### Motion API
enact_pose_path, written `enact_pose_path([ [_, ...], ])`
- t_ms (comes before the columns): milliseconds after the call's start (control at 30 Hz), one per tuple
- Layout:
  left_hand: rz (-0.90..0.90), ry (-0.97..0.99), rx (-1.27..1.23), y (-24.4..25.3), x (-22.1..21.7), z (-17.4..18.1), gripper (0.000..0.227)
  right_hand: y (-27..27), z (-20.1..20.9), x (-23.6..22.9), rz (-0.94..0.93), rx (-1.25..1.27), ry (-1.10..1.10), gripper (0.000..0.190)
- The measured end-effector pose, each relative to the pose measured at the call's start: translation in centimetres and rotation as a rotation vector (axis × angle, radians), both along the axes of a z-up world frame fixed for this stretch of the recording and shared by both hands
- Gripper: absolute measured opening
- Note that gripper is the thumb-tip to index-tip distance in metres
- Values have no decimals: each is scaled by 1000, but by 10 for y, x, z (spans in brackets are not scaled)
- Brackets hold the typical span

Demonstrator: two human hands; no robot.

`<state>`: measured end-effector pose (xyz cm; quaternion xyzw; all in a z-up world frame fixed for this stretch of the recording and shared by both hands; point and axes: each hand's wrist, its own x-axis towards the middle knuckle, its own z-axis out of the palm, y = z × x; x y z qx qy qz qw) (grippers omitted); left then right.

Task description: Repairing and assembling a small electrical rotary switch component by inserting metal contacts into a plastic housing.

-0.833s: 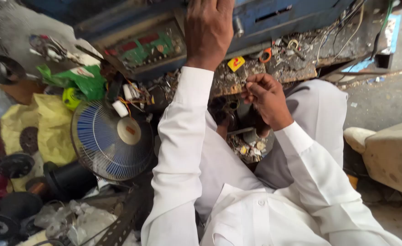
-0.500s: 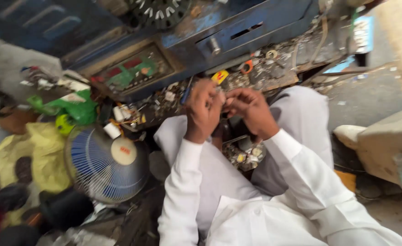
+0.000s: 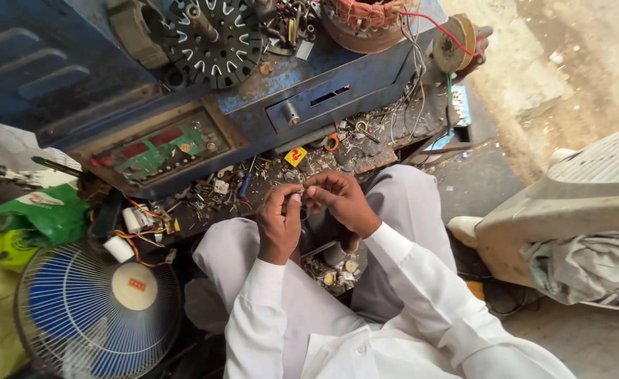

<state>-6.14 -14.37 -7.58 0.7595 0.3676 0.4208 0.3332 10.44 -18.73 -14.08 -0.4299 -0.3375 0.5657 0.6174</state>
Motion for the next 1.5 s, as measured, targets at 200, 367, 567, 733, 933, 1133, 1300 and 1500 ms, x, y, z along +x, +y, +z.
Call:
enact_pose_path([
  [200, -67, -18, 93, 1, -4, 0, 21, -2, 13, 0, 41, 24, -8, 18],
  [367, 104, -22, -82, 1, -7, -4, 13, -6, 23, -4, 38, -52, -45, 26],
  [567, -21, 33, -38, 0, 2, 13, 23, -4, 5, -1, 69, 35, 47, 23],
  [733, -67, 36, 82, -1, 0, 3, 16, -4, 2, -2, 62, 33, 93, 23],
  [933, -84, 37, 89, -2, 3, 10, 20, -6, 5, 0, 94, 57, 80, 18],
  [1133, -101, 112, 128, -2, 3, 9, 21, -8, 1, -5, 75, 102, -15, 15],
  [1300, -125, 136, 199, -2, 2, 9, 20, -9, -6, -5, 29, 169, -99, 15],
  [1500, -10, 181, 193, -3, -1, 10, 17, -6, 2, -6, 126, 136, -5, 26],
])
